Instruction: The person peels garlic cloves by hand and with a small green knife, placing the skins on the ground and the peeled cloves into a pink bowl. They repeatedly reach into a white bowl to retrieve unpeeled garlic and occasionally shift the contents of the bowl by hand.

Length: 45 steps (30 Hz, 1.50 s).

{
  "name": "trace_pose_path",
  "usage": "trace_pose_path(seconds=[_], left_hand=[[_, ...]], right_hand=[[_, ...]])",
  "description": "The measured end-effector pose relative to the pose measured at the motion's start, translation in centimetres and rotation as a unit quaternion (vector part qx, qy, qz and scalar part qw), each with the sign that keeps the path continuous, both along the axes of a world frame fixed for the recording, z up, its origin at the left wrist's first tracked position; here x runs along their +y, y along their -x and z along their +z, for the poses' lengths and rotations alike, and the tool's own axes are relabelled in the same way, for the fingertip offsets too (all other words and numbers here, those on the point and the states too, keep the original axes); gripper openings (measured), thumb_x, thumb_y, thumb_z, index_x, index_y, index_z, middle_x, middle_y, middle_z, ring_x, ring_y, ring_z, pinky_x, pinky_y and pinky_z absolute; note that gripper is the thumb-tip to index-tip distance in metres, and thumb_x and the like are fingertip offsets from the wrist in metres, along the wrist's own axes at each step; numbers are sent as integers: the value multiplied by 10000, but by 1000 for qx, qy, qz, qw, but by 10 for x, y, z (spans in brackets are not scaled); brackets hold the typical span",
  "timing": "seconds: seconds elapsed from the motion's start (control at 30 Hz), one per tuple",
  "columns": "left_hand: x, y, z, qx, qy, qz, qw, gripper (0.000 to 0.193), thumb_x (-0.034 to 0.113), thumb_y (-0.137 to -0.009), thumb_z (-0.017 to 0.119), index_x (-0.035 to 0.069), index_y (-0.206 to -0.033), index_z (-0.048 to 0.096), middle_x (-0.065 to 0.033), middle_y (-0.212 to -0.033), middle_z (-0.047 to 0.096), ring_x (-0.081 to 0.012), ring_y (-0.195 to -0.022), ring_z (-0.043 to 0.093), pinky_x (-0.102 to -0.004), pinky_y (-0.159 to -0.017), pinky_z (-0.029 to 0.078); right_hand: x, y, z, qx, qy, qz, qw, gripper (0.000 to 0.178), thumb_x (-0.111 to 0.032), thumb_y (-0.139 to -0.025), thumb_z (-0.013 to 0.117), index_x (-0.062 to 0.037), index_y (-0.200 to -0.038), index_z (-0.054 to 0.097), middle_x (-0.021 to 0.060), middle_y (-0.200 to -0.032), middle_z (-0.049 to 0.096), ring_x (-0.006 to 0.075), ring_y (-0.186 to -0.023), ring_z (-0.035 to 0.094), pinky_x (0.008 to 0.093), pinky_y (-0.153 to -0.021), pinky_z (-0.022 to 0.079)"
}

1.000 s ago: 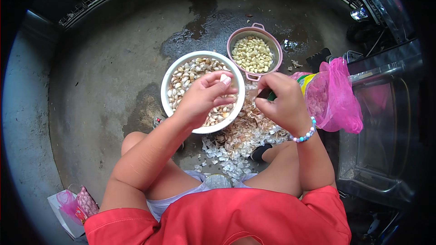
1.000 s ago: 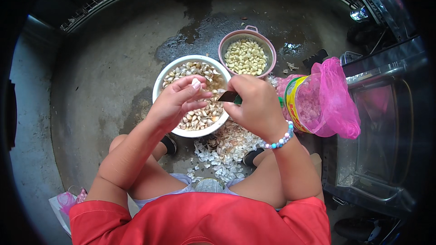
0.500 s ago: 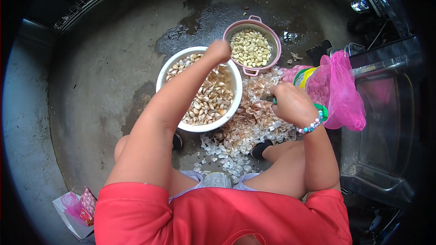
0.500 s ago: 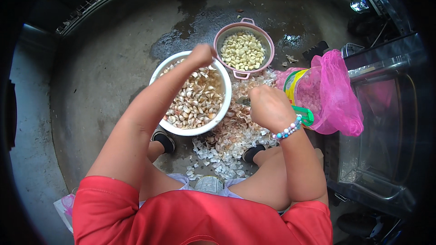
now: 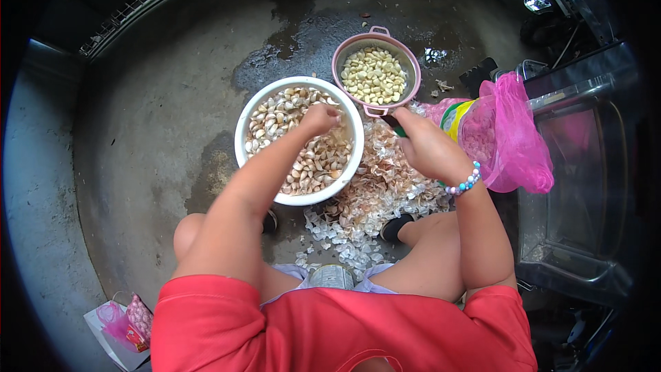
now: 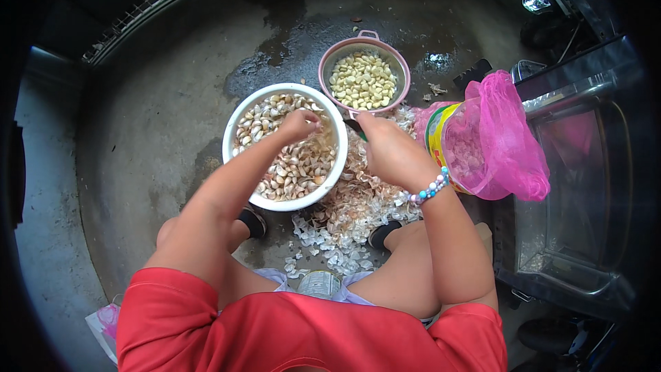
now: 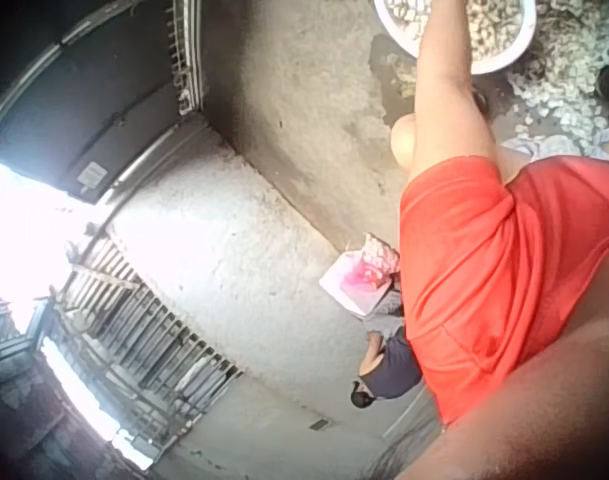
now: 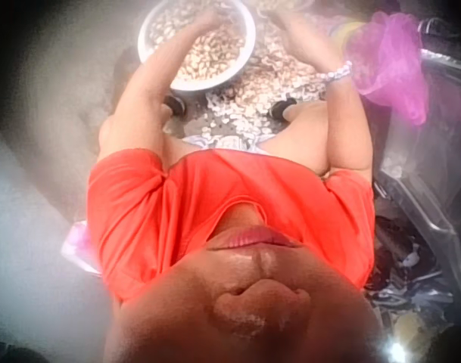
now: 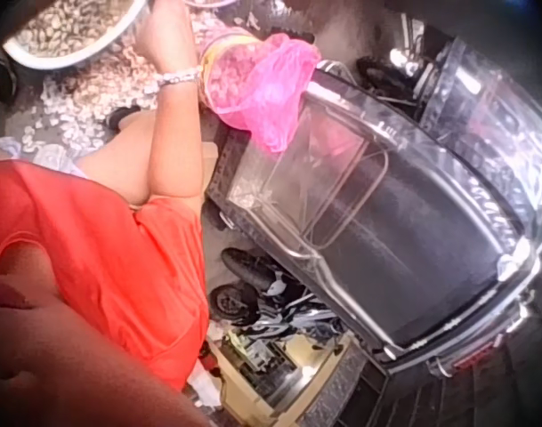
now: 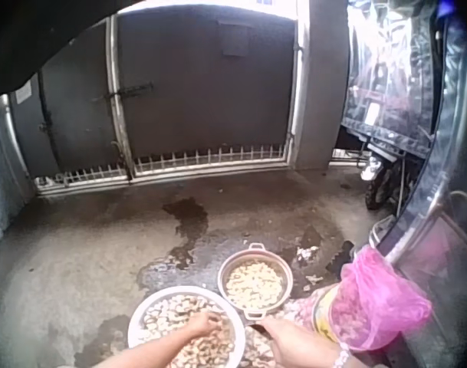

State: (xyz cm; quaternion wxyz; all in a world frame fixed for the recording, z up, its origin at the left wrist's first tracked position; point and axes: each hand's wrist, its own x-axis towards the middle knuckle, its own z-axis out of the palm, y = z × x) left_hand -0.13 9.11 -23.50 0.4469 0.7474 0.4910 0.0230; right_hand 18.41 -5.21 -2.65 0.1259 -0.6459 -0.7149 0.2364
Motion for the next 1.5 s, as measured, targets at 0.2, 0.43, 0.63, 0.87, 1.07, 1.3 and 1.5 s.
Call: trace_pose_path(seconds=[0.2, 0.43, 0.63, 0.87, 1.07, 1.3, 1.5], left_hand=[[-19, 32, 153, -309, 374, 48, 873, 301, 97, -896, 511, -1, -1180, 509, -99, -1002, 598, -161, -874, 602, -266, -773, 502], [-80, 52, 244, -374, 227, 38, 898, 323, 87, -818, 626, -36, -1108, 554, -81, -972, 626, -115, -857, 598, -253, -776, 489], [-97, 58, 247, -414, 123, 67, 899, 248, 22, -758, 675, -46, -985, 603, -81, -915, 633, -125, -850, 611, -246, -768, 502], [-95, 61, 248, -385, -98, -7, 918, 210, -20, -700, 682, -30, -905, 637, -98, -843, 631, -141, -775, 620, -247, -694, 508], [-92, 66, 249, -380, -120, -42, 916, 197, -7, -691, 686, -24, -883, 644, -100, -848, 632, -137, -764, 619, -246, -670, 503], [-93, 64, 246, -508, 296, 76, 805, 348, 90, -816, 636, -37, -1121, 528, -77, -980, 612, -151, -859, 607, -256, -809, 485], [-99, 60, 240, -525, 381, 140, 748, 295, 125, -857, 586, -26, -1104, 528, -85, -999, 598, -153, -916, 590, -274, -838, 487]], right_hand=[[11, 1, 11, 115, -32, -13, 993, 169, -104, -829, 504, 15, -949, 518, 250, -839, 583, 416, -794, 552, 457, -687, 428], [10, 33, 35, 242, -68, 33, 967, 389, -344, -814, 609, 15, -961, 579, 177, -824, 610, 292, -759, 603, 359, -682, 453], [11, 44, 32, 289, -42, 99, 951, 400, -355, -811, 615, 17, -957, 594, 159, -803, 606, 256, -756, 603, 342, -689, 447], [13, 49, 33, 336, -23, 126, 933, 316, -296, -836, 582, 14, -900, 590, 149, -730, 588, 239, -672, 577, 333, -602, 421], [14, 56, 41, 297, -75, 174, 936, 230, -218, -828, 566, 7, -874, 573, 176, -692, 559, 319, -630, 561, 343, -556, 416], [14, 55, 46, 296, -126, 172, 931, 171, -172, -799, 599, -10, -852, 583, 151, -668, 570, 313, -619, 582, 350, -542, 430], [14, 54, 46, 197, -214, 191, 937, 159, -175, -735, 662, -57, -820, 600, 114, -665, 582, 296, -607, 582, 358, -532, 435]])
